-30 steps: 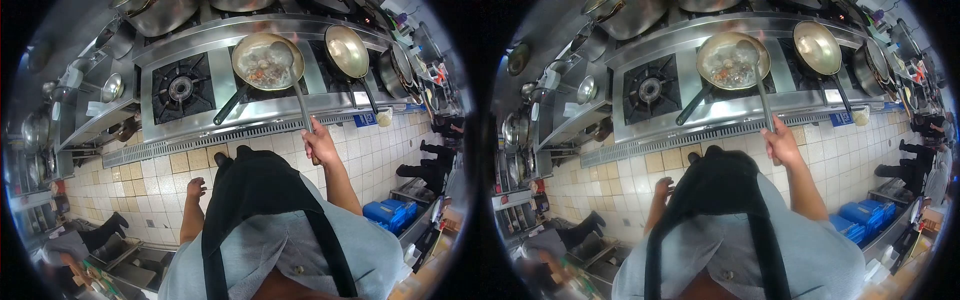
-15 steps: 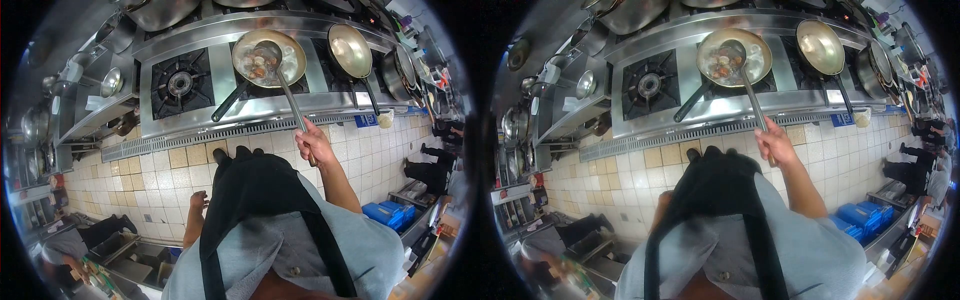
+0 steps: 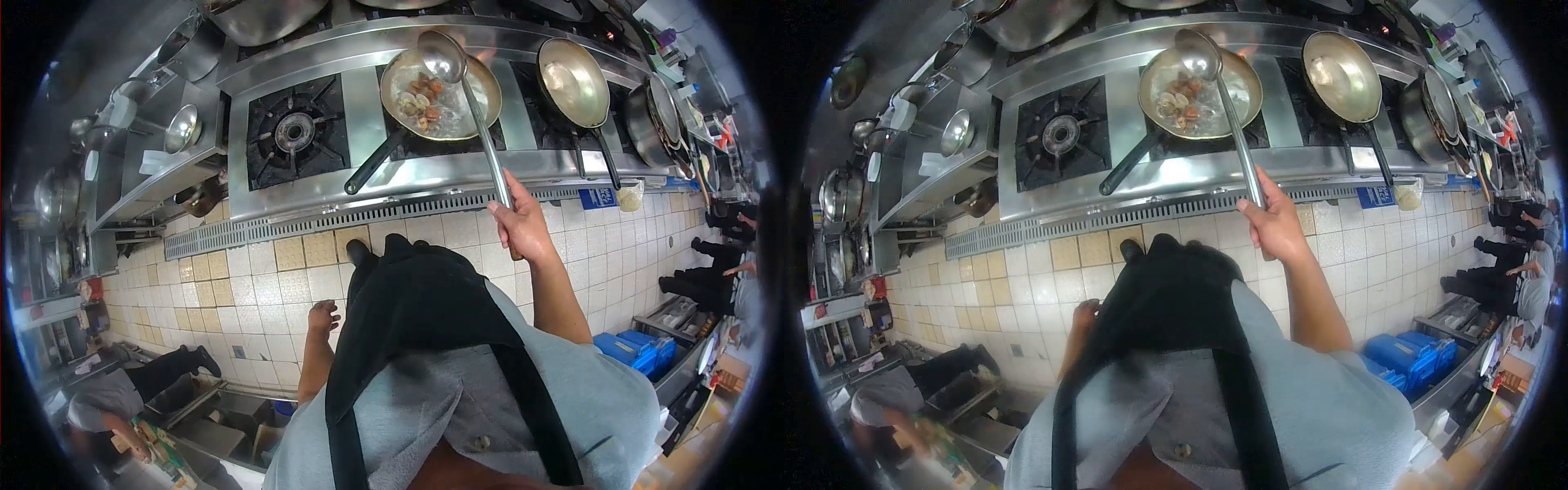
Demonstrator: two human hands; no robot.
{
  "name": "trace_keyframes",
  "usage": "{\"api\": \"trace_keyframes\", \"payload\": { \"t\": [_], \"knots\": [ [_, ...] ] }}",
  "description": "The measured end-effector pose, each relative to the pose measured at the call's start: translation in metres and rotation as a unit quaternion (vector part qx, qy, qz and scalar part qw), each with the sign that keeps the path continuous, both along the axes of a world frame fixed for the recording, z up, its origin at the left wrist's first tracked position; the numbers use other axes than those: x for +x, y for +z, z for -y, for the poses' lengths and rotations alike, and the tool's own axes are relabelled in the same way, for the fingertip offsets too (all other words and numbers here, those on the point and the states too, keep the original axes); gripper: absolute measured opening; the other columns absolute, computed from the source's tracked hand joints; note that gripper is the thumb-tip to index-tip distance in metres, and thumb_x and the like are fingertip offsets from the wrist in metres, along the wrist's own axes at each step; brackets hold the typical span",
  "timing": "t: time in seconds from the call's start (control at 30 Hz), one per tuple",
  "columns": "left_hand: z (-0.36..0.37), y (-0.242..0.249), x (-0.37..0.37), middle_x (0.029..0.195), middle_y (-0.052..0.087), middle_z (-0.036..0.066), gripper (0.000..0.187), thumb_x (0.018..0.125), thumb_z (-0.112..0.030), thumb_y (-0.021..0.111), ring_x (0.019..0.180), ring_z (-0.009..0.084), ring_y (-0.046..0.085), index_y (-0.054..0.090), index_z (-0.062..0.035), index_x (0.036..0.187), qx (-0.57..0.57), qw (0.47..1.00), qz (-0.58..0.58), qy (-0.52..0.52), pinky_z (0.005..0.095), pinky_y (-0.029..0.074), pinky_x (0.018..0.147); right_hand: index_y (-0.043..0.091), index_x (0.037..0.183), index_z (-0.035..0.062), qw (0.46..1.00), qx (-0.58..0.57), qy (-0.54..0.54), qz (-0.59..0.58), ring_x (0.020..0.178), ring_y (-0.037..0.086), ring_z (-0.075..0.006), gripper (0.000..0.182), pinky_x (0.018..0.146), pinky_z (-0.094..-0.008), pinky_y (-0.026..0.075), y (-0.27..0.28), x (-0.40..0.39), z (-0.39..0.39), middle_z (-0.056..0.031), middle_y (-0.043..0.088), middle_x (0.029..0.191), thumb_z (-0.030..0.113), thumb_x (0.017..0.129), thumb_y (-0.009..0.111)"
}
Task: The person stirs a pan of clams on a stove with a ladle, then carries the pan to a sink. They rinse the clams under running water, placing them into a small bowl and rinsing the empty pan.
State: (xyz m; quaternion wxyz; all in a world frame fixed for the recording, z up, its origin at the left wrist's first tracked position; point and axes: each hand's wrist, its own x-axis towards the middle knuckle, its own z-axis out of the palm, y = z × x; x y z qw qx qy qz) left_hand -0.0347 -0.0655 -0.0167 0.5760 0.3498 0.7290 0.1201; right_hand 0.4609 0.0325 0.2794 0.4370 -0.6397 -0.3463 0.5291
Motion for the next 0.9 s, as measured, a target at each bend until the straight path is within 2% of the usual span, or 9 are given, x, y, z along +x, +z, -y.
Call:
{"api": "trace_keyframes", "payload": {
  "t": [0.17, 0.3, 0.47, 0.57, 0.67, 0.77, 0.9],
  "knots": [
    [-0.004, 0.02, 0.008, 0.108, 0.066, 0.01, 0.035, 0.093, -0.027, 0.059, 0.073, 0.0198, 0.064, 0.058, -0.0057, 0.121, -0.037, 0.998, -0.036, -0.024, 0.0346, 0.05, 0.06, 0.032, 0.15, 0.0066, 1.0, 0.001, 0.012, 0.014, 0.041, 0.041, -0.006, 0.065, 0.037, -0.0225, 0.036, 0.009, 0.001, 0.004, 0.0028, 0.046, 0.061, 0.002, 0.09, 0.058],
    [0.001, 0.007, 0.004, 0.108, 0.066, 0.01, 0.035, 0.094, -0.027, 0.058, 0.073, 0.02, 0.064, 0.058, -0.0045, 0.121, -0.054, 0.998, -0.023, 0.002, 0.0343, 0.049, 0.059, 0.033, 0.149, 0.0093, 0.999, -0.026, 0.031, 0.017, 0.042, 0.043, -0.0067, 0.064, 0.039, -0.0233, 0.037, -0.001, 0.006, 0.009, 0.002, 0.049, 0.065, 0.003, 0.091, 0.06],
    [0.01, -0.012, -0.007, 0.108, 0.066, 0.011, 0.035, 0.093, -0.027, 0.058, 0.074, 0.0209, 0.064, 0.059, -0.0037, 0.12, 0.016, 0.996, -0.028, -0.08, 0.0345, 0.049, 0.058, 0.034, 0.148, 0.0074, 0.998, -0.036, 0.045, -0.009, 0.042, 0.044, -0.0069, 0.063, 0.039, -0.0236, 0.037, -0.008, 0.005, 0.009, 0.0024, 0.047, 0.065, 0.003, 0.091, 0.06],
    [0.005, -0.002, 0.0, 0.106, 0.065, 0.01, 0.035, 0.093, -0.027, 0.059, 0.074, 0.0207, 0.064, 0.059, -0.0041, 0.119, -0.021, 0.999, -0.022, -0.024, 0.0352, 0.049, 0.059, 0.034, 0.148, 0.0066, 0.998, -0.035, 0.048, -0.009, 0.041, 0.043, -0.0072, 0.063, 0.039, -0.0238, 0.036, -0.006, 0.004, 0.008, 0.0021, 0.047, 0.064, 0.003, 0.091, 0.06],
    [0.005, 0.006, 0.002, 0.105, 0.065, 0.009, 0.034, 0.093, -0.027, 0.059, 0.073, 0.0204, 0.063, 0.059, -0.0049, 0.119, 0.001, 1.0, -0.012, -0.029, 0.0352, 0.049, 0.059, 0.034, 0.149, 0.0095, 0.998, -0.038, 0.045, 0.001, 0.04, 0.042, -0.0057, 0.064, 0.037, -0.0223, 0.036, -0.005, 0.002, 0.007, 0.0043, 0.044, 0.058, 0.003, 0.09, 0.059],
    [0.004, 0.007, 0.005, 0.105, 0.066, 0.009, 0.034, 0.093, -0.027, 0.059, 0.073, 0.0203, 0.063, 0.059, -0.0055, 0.119, -0.014, 1.0, -0.021, -0.012, 0.0352, 0.049, 0.059, 0.034, 0.148, 0.0072, 0.997, -0.055, 0.056, 0.019, 0.041, 0.043, -0.0077, 0.063, 0.038, -0.0247, 0.036, -0.003, 0.0, 0.005, 0.001, 0.047, 0.062, 0.003, 0.09, 0.059],
    [0.005, -0.006, 0.0, 0.106, 0.066, 0.01, 0.035, 0.092, -0.027, 0.059, 0.073, 0.0205, 0.063, 0.059, -0.0054, 0.12, -0.022, 1.0, -0.007, -0.015, 0.0353, 0.049, 0.059, 0.034, 0.149, 0.0077, 0.996, -0.057, 0.066, 0.025, 0.041, 0.044, -0.0082, 0.063, 0.037, -0.0249, 0.036, -0.003, -0.003, 0.003, 0.0008, 0.048, 0.062, 0.003, 0.091, 0.059]
  ]
}}
